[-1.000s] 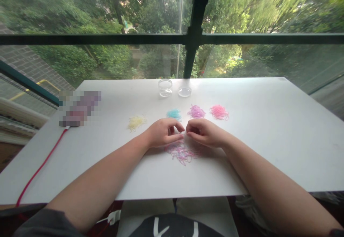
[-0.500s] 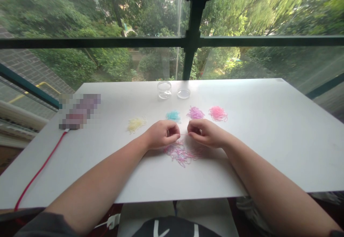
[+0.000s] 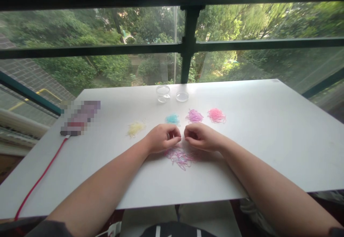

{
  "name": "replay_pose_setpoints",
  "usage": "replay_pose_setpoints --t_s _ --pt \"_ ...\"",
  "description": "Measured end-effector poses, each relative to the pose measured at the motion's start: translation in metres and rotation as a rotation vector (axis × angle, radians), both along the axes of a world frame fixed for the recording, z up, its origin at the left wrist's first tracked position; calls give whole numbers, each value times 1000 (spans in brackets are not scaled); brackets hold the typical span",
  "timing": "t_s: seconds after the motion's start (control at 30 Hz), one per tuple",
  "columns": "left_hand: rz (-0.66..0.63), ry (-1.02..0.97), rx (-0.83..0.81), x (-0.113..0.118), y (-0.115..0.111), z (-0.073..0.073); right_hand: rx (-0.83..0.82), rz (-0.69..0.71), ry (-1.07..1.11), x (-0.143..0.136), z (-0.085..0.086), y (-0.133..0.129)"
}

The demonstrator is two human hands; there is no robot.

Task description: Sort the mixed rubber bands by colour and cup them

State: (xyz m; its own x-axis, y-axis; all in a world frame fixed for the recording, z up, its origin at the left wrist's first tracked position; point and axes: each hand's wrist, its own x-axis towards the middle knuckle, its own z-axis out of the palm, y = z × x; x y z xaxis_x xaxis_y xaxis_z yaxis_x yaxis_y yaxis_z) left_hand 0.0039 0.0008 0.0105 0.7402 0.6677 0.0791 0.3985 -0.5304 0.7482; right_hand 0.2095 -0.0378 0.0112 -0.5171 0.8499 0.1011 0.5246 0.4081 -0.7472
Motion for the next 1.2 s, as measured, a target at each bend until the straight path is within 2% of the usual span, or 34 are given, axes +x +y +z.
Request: replay_pose_setpoints --t_s 1.2 --pt "40 -27 -24 -1 -1 -3 -36 -23 7 -1 1 -2"
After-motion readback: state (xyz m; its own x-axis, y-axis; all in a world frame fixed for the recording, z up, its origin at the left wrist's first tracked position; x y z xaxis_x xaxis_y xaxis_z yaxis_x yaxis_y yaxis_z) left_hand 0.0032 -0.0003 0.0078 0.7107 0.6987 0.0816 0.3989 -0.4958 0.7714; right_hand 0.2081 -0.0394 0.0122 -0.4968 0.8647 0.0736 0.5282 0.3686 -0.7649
